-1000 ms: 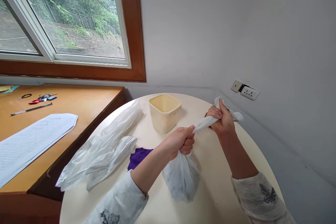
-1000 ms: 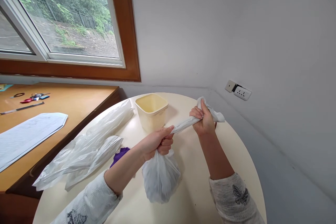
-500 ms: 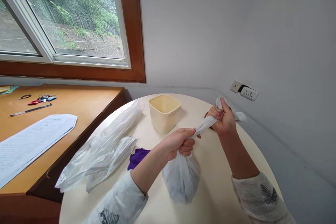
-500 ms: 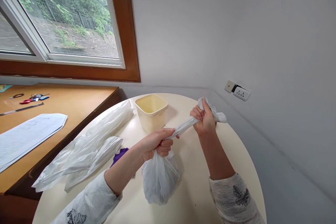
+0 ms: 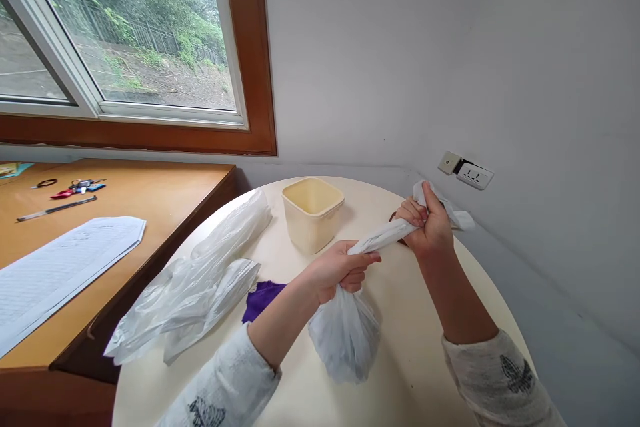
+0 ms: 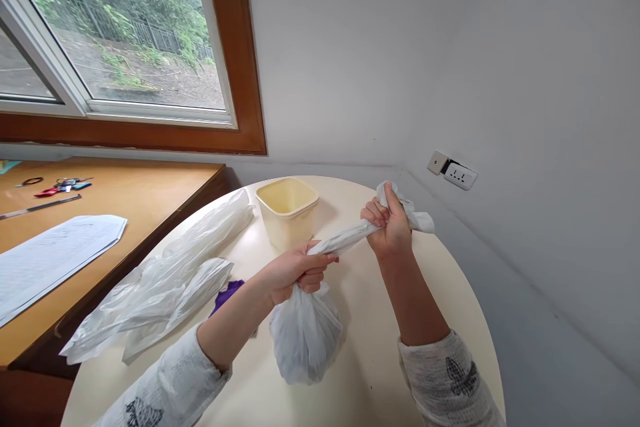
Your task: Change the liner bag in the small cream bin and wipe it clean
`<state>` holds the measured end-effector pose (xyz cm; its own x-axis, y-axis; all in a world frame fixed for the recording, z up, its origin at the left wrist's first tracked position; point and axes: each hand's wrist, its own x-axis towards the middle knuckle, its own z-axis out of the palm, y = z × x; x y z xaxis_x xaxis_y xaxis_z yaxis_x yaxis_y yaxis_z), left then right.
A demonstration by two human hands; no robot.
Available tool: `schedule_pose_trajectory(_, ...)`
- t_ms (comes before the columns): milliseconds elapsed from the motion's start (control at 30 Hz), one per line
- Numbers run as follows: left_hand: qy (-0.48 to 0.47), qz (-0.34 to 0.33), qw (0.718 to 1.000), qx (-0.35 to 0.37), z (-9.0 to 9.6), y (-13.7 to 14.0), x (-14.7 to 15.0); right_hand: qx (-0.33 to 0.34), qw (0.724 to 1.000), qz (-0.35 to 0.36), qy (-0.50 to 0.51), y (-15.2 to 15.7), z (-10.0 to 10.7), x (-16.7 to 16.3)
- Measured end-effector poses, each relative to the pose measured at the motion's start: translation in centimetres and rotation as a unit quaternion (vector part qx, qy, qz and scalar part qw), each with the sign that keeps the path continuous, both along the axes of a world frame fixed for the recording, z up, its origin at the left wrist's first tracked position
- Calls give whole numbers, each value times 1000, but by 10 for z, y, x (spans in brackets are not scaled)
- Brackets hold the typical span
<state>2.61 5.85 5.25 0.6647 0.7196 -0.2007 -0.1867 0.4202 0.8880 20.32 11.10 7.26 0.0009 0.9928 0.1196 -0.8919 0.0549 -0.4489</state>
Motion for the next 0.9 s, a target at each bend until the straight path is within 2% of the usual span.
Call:
schedule_pose_trajectory(467, 20, -13, 999, 23, 6, -3, 2, -1, 1000, 7, 12, -3, 4, -2)
schedule_pose_trajectory(900, 30, -58, 997, 47, 2, -3, 0, 4, 1000, -1, -4, -4, 6, -3)
